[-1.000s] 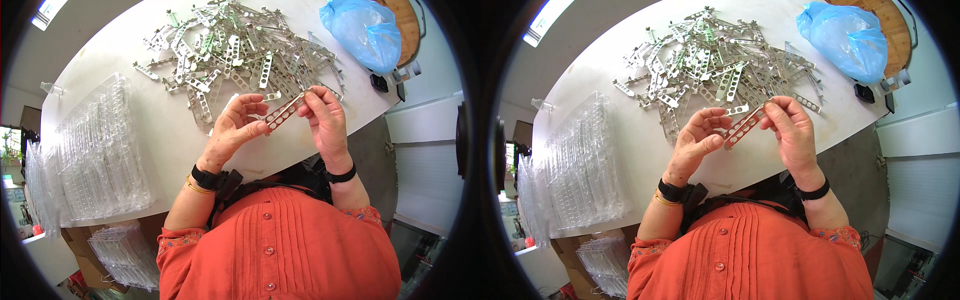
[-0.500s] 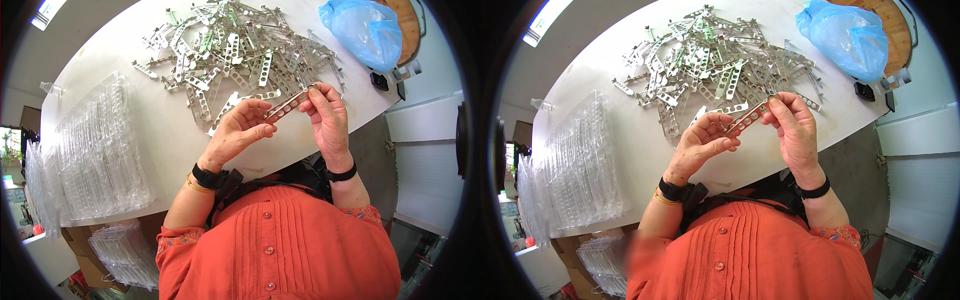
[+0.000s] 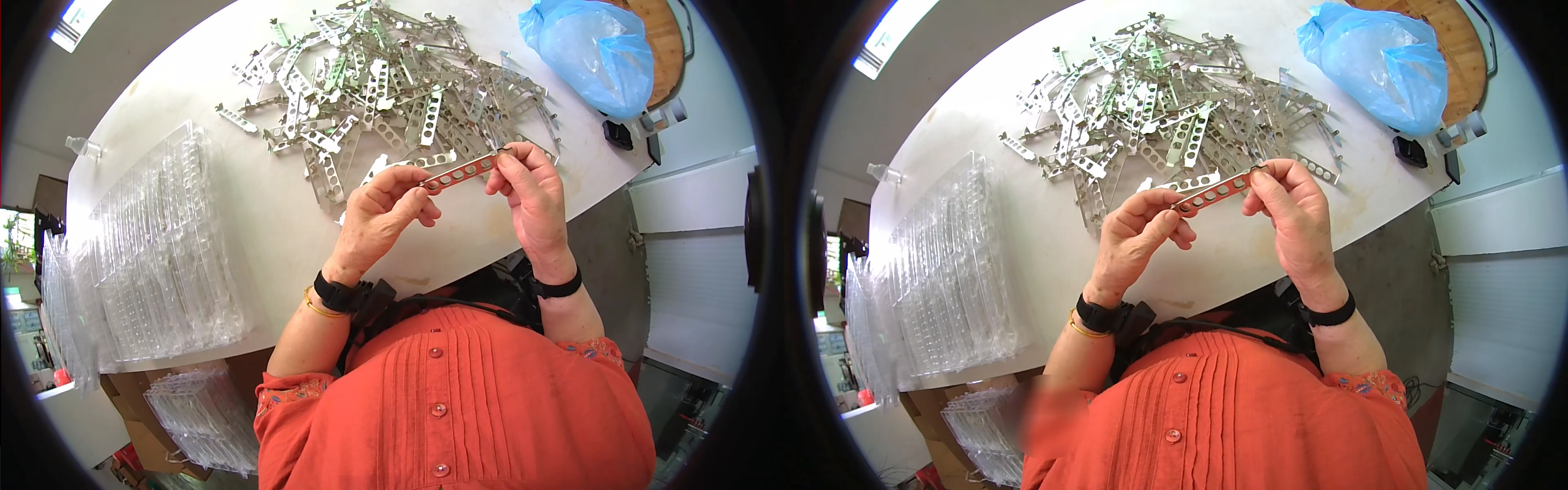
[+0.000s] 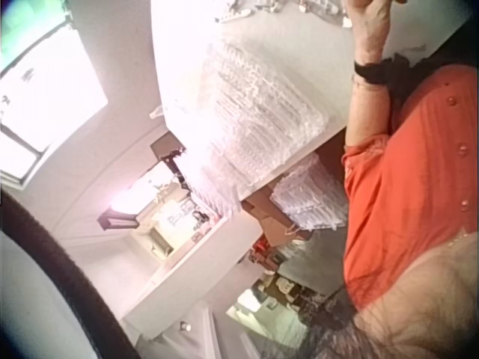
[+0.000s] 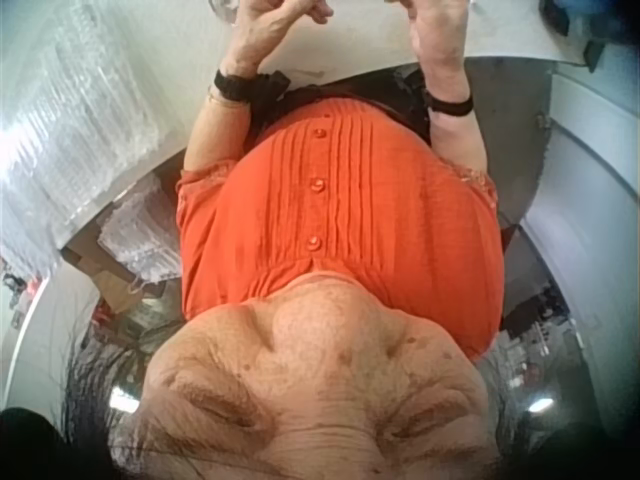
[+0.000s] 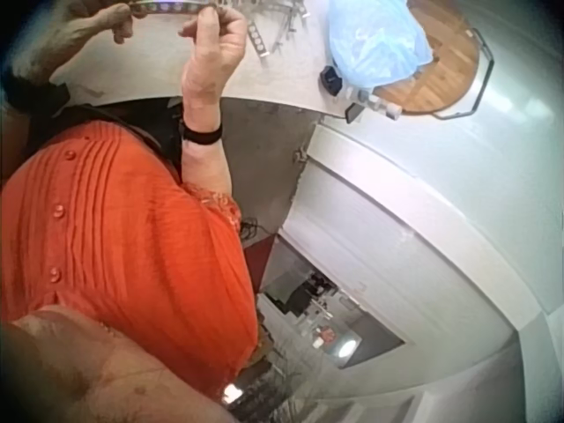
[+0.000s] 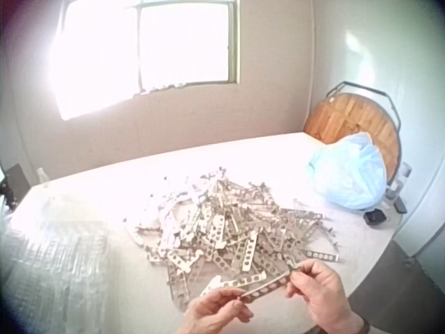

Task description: Packaging metal brackets into small plastic bags and organizing them on a tray.

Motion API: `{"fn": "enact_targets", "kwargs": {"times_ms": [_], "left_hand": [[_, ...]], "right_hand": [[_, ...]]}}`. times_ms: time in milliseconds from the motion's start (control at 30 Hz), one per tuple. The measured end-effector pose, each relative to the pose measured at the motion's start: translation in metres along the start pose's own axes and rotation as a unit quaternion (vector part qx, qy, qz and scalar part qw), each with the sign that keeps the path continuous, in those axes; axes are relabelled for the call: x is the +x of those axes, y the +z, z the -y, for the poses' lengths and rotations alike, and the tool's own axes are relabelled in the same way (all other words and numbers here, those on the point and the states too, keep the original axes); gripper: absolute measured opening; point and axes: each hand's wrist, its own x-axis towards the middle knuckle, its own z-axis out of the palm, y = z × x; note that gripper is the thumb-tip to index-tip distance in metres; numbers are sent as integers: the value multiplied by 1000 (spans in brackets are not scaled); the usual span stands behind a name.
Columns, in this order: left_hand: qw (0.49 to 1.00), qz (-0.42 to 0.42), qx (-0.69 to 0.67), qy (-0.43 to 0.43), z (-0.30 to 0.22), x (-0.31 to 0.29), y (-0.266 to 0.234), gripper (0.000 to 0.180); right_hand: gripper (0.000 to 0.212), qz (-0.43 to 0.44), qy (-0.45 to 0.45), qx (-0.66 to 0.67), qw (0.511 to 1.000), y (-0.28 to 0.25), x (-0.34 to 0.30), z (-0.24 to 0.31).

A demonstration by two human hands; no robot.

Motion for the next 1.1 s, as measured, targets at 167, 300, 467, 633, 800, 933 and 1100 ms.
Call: {"fn": "enact_targets", "kwargs": {"times_ms": [167,300,467,633,800,933,1100], "left_hand": [[999,-41,22,17,-3,-1,2,20],[995,-55,67,43,-1,-3,0,19],[988,-46,137,62,1,-3,0,19],[981,-13,185,60,0,-2,2,19],[979,6,197,58,-1,-4,6,19],[977,7,203,64,-3,-6,16,17],[960,19,272,69,-20,-10,32,12]], "right_hand": [[10,22,-12,-117,993,-3,0,7],[9,66,2,-168,984,-10,-1,13],[8,94,11,-265,960,-21,-2,19],[6,95,16,-340,936,-25,-10,29],[5,109,63,-307,943,-27,-22,38],[5,112,64,-274,953,-30,-28,40],[7,129,43,-298,945,-36,-36,47]]}}
